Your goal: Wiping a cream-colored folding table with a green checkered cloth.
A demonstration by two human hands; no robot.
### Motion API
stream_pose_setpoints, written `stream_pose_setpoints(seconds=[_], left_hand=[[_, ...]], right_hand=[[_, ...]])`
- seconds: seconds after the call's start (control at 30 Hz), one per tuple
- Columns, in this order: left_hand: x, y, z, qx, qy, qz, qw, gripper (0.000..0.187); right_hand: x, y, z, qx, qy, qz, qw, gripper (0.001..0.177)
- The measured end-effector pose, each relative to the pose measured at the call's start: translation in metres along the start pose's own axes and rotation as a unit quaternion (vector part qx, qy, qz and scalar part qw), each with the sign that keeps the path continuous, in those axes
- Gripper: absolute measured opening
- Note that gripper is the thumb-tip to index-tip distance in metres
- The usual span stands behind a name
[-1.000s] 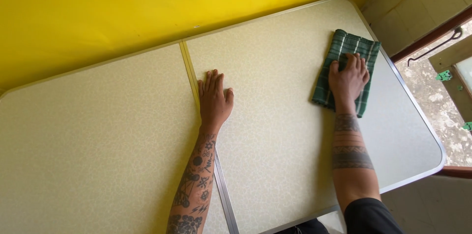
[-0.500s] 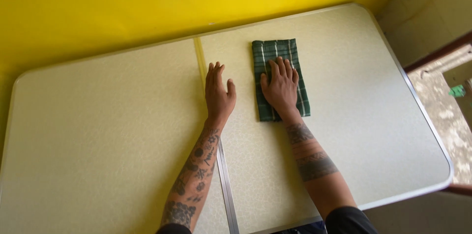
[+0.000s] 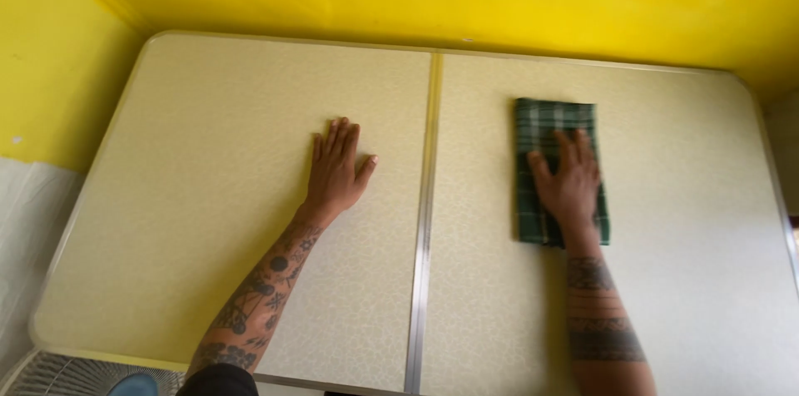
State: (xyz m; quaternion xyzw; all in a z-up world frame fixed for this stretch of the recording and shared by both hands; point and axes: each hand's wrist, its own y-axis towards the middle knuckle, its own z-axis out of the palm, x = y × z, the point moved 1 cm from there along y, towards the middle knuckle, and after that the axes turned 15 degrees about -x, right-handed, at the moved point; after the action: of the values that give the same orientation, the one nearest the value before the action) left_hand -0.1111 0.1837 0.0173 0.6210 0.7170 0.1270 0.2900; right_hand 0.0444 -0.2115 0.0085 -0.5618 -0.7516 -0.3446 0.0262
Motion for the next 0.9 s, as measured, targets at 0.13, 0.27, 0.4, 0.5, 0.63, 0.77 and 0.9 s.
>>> stream_pose_setpoints(seconds=[0.13, 0.27, 0.4, 0.5, 0.63, 0.77, 0.9], left_hand=[[0.001, -0.015, 0.000, -0.011, 0.002, -0.009, 1.000, 0.072], [-0.007, -0.018, 0.001, -0.030, 0.020, -0.007, 0.999, 0.071], [-0.009, -0.013, 0.003, -0.034, 0.049, -0.010, 0.998, 0.069], [-0.007, -0.014, 0.004, -0.030, 0.038, -0.017, 0.999, 0.070], [-0.003, -0.014, 0.005, -0.028, 0.026, -0.021, 0.999, 0.069], [-0.002, -0.014, 0.005, -0.005, 0.010, -0.043, 0.999, 0.059], [-0.001, -0.013, 0.003, 0.008, 0.007, -0.049, 0.999, 0.058]], right_hand=[[-0.042, 0.028, 0.019, -0.013, -0.049, 0.030, 0.998, 0.078], [-0.042, 0.040, 0.021, -0.015, -0.077, 0.126, 0.989, 0.081], [-0.019, 0.050, 0.059, -0.001, -0.143, 0.135, 0.981, 0.077], [0.052, 0.047, 0.072, 0.028, -0.123, 0.088, 0.988, 0.076], [0.114, 0.044, 0.105, 0.038, -0.107, 0.062, 0.992, 0.076], [0.165, 0.026, 0.111, 0.042, -0.060, -0.008, 0.997, 0.077], [0.176, 0.012, 0.096, 0.045, 0.016, -0.067, 0.997, 0.079]])
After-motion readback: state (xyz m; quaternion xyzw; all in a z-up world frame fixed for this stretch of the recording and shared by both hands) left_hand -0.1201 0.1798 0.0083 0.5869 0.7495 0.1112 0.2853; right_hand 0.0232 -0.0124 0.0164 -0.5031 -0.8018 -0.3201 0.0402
